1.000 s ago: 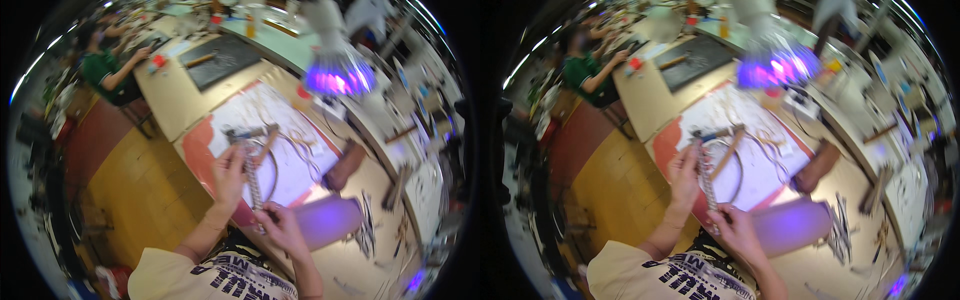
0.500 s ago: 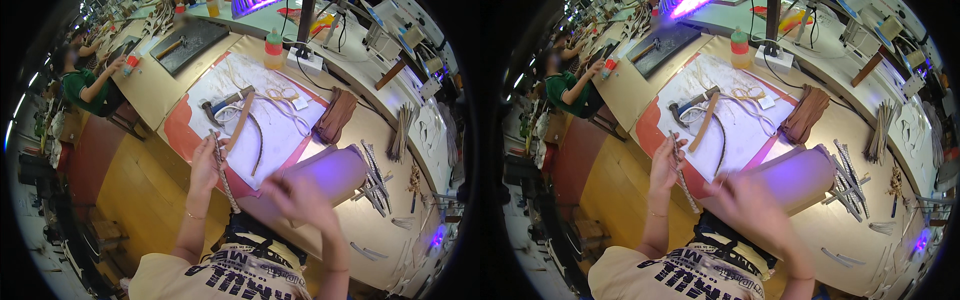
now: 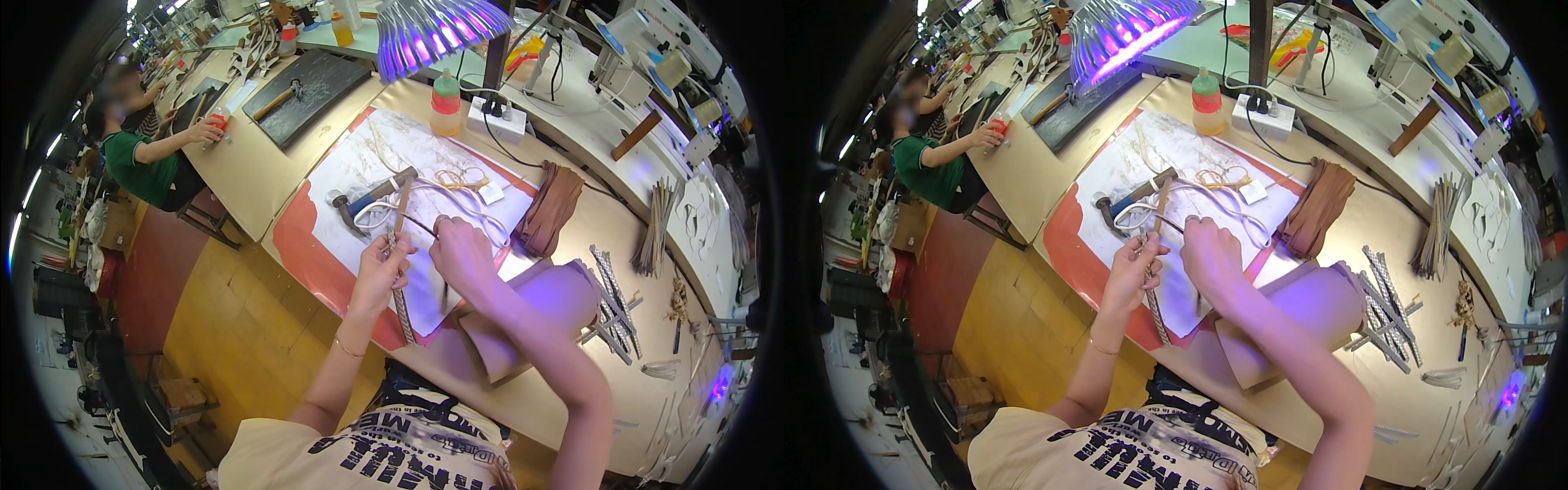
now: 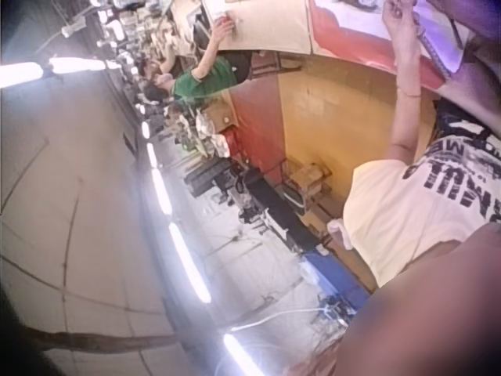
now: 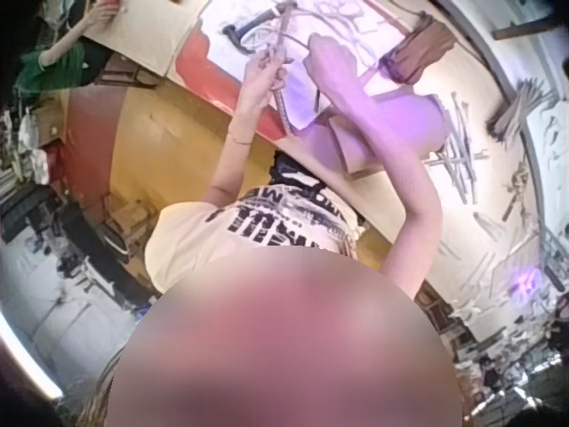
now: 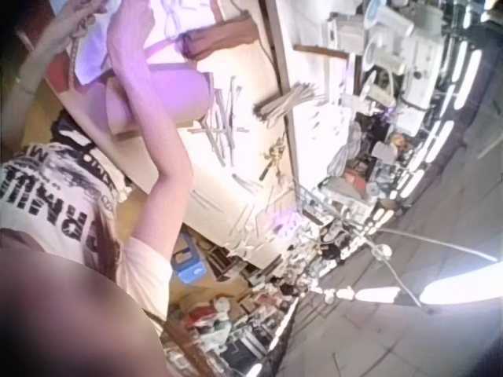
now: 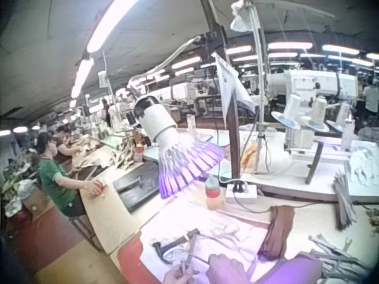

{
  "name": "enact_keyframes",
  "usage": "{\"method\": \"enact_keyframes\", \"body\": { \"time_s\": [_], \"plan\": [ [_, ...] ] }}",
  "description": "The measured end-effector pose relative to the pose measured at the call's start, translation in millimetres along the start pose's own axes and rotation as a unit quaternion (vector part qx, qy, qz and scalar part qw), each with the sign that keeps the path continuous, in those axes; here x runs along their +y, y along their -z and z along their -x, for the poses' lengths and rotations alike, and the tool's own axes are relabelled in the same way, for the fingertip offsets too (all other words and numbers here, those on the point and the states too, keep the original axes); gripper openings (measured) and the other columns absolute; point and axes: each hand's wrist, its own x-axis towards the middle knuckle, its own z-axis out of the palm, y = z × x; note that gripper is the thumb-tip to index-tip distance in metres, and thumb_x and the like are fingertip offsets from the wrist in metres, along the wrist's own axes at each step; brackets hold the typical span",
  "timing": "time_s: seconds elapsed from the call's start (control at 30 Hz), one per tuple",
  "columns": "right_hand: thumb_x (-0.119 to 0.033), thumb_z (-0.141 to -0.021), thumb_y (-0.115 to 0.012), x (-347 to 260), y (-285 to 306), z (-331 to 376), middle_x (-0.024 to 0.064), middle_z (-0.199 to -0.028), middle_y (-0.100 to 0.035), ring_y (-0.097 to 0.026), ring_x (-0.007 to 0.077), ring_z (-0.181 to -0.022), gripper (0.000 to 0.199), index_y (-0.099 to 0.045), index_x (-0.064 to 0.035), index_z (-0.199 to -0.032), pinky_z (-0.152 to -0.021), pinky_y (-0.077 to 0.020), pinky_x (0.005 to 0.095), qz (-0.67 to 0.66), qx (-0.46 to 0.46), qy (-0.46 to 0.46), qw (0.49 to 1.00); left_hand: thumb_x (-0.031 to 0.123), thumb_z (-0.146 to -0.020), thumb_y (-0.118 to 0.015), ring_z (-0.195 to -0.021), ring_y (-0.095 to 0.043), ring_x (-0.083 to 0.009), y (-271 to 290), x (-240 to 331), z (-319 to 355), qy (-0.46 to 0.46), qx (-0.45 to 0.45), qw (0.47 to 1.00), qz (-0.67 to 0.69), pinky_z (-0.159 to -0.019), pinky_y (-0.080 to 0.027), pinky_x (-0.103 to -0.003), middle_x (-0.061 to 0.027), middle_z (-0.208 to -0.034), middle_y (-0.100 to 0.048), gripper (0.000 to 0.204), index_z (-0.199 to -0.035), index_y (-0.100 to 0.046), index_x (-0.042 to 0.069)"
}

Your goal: The person wraps braided decorative cords around a cylindrical cardboard form, aligns them, and uses a UV lamp to cure the adhesive. The person then gathers the finished pieces and hands them to a coworker at a sewing station.

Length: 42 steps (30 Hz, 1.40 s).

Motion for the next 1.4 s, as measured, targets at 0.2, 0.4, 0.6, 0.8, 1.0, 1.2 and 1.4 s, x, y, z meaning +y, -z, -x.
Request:
{"method": "enact_keyframes", "body": {
  "time_s": [0.2, 0.4, 0.6, 0.8, 1.0, 1.2, 1.4],
  "plan": [
    [-0.01, -0.078, -0.067, -26, 38, 38, 0.0098, -0.079, -0.059, -0.06, 0.0267, -0.058, 0.015, -0.061, -0.0066, -0.092, -0.051, -0.0489, 0.0349, 0.044, 0.188, 0.07, 0.979, 0.021, -0.092, -0.064, -0.046, -0.032, -0.0014, -36, 29, 5, -0.1, -0.084, 0.989, 0.067, -0.039, -0.026, -0.018, 0.0052, -0.059, -0.047, 0.019, -0.096, -0.06, 0.003],
    [-0.019, -0.069, -0.081, -27, 65, 47, 0.0062, -0.088, -0.061, -0.063, 0.0173, -0.065, 0.036, -0.063, -0.0063, -0.098, -0.055, -0.0487, 0.027, -0.154, 0.241, 0.061, 0.956, 0.015, -0.089, -0.067, -0.044, -0.031, -0.0006, -54, 51, 8, -0.1, -0.132, 0.984, 0.062, -0.04, -0.022, -0.019, 0.0058, -0.058, -0.047, 0.014, -0.087, -0.063, 0.002],
    [-0.016, -0.077, -0.078, -10, 82, 46, 0.0049, -0.089, -0.066, -0.06, 0.0116, -0.074, 0.031, -0.066, -0.0004, -0.101, -0.071, -0.0484, 0.0256, -0.429, 0.098, -0.042, 0.897, 0.011, -0.084, -0.072, -0.047, -0.037, 0.0002, -59, 58, 9, -0.046, -0.196, 0.976, 0.082, -0.041, -0.023, -0.018, 0.0055, -0.063, -0.053, 0.012, -0.089, -0.065, 0.002],
    [-0.012, -0.086, -0.069, -5, 77, 44, 0.0033, -0.082, -0.067, -0.058, 0.0075, -0.075, 0.018, -0.069, 0.0014, -0.097, -0.071, -0.0468, 0.0238, -0.462, 0.058, -0.076, 0.882, 0.013, -0.084, -0.073, -0.048, -0.039, -0.0004, -63, 60, 8, -0.017, -0.178, 0.984, 0.026, -0.041, -0.027, -0.018, 0.0038, -0.066, -0.056, 0.014, -0.088, -0.064, 0.002],
    [-0.014, -0.089, -0.066, 0, 73, 43, 0.0021, -0.084, -0.065, -0.057, 0.0083, -0.075, 0.017, -0.067, 0.001, -0.096, -0.071, -0.0464, 0.0242, -0.438, 0.061, -0.071, 0.894, 0.011, -0.084, -0.072, -0.047, -0.036, -0.0006, -64, 60, 6, -0.006, -0.175, 0.984, 0.036, -0.04, -0.025, -0.018, 0.0033, -0.066, -0.055, 0.014, -0.088, -0.063, 0.002],
    [-0.012, -0.091, -0.063, 3, 61, 37, 0.0046, -0.087, -0.064, -0.06, 0.0094, -0.076, 0.015, -0.059, 0.0006, -0.097, -0.072, -0.0489, 0.0246, -0.543, 0.055, -0.061, 0.835, 0.012, -0.09, -0.065, -0.05, -0.036, -0.0011, -72, 61, 5, -0.035, -0.174, 0.983, 0.051, -0.045, -0.028, -0.018, 0.0015, -0.068, -0.055, 0.021, -0.105, -0.061, -0.001],
    [-0.011, -0.093, -0.06, 13, 67, 36, 0.0074, -0.083, -0.064, -0.062, 0.0113, -0.074, 0.014, -0.052, -0.0015, -0.1, -0.068, -0.0518, 0.0244, -0.609, 0.079, -0.164, 0.772, 0.02, -0.102, -0.042, -0.067, -0.048, -0.0062, -67, 65, -1, -0.052, -0.186, 0.981, 0.035, -0.056, -0.039, -0.02, -0.0058, -0.1, -0.055, 0.033, -0.122, -0.056, -0.002]
  ]
}}
